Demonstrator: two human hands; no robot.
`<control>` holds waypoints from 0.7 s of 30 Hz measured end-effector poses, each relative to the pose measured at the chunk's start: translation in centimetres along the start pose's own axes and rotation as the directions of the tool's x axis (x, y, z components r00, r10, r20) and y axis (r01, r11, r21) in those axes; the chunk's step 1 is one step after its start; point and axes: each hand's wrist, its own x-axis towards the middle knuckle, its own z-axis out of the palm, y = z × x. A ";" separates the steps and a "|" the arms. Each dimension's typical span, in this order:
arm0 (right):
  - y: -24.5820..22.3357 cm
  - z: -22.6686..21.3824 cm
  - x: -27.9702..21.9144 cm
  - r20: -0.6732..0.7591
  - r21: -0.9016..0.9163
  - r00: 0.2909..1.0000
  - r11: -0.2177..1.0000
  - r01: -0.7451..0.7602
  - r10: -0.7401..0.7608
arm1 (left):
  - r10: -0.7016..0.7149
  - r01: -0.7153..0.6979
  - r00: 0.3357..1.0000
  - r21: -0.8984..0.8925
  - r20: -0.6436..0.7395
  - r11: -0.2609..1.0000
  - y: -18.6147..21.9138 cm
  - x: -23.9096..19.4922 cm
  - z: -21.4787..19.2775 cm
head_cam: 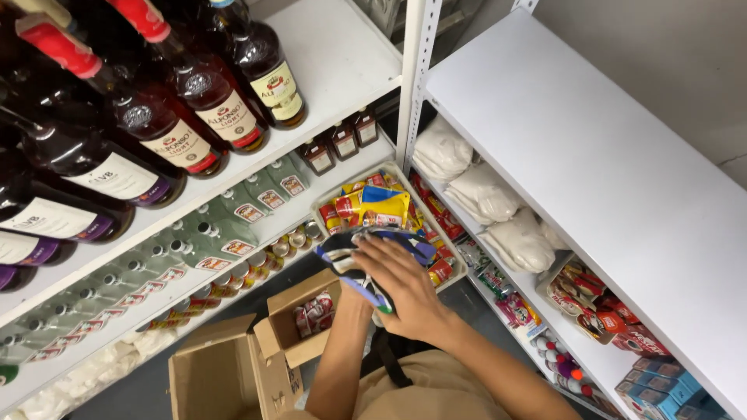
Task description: Unpack ketchup packets from a cardboard box and arrange them neatly in rows on a storage shelf.
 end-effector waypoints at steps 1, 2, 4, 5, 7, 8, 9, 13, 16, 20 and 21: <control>-0.3 0.2 -0.2 0.003 0.003 1.000 1.000 -0.001 0.001 | 0.003 -0.003 1.000 -0.001 -0.003 1.000 0.3 0.4 0.0; -0.5 0.3 -0.5 0.033 -0.008 0.999 1.000 0.009 -0.009 | -0.005 0.006 1.000 -0.016 0.022 1.000 0.7 0.9 0.0; -0.7 0.5 -0.9 0.067 -0.017 0.998 1.000 0.021 -0.020 | -0.008 0.009 0.999 -0.031 0.047 0.999 1.3 1.5 0.4; -0.8 0.6 -1.3 0.083 -0.008 0.996 0.999 0.039 -0.038 | 0.075 -0.072 0.995 0.039 -0.071 0.997 1.5 1.5 0.8; -0.5 1.1 -2.5 0.105 0.004 0.993 0.998 0.056 -0.056 | 0.169 -0.149 0.968 0.117 -0.184 0.982 1.7 1.7 2.2; 0.0 1.6 -3.2 0.134 0.022 0.988 0.997 0.073 -0.075 | 0.247 -0.218 0.941 0.147 -0.231 0.965 1.7 1.9 3.2; 0.5 2.0 -3.9 0.163 0.041 0.982 0.995 0.092 -0.098 | 0.326 -0.284 0.906 0.181 -0.272 0.941 1.8 2.3 4.3; 4.1 3.4 -5.9 0.088 0.028 0.982 0.986 0.164 -0.166 | 0.403 -0.376 0.864 0.144 -0.301 0.915 3.4 1.5 3.1; 6.7 4.4 -6.7 0.075 -0.010 0.977 0.980 0.201 -0.200 | 0.365 -0.349 0.897 0.107 -0.250 0.931 3.9 0.9 3.0; 11.9 7.3 -8.4 -0.086 0.039 0.983 0.986 0.164 -0.160 | 0.342 -0.319 0.895 0.123 -0.287 0.940 4.0 0.3 4.1; 13.1 8.1 -8.9 -0.119 0.085 0.988 0.990 0.110 -0.099 | 0.333 -0.306 0.887 0.132 -0.319 0.943 4.0 0.0 4.2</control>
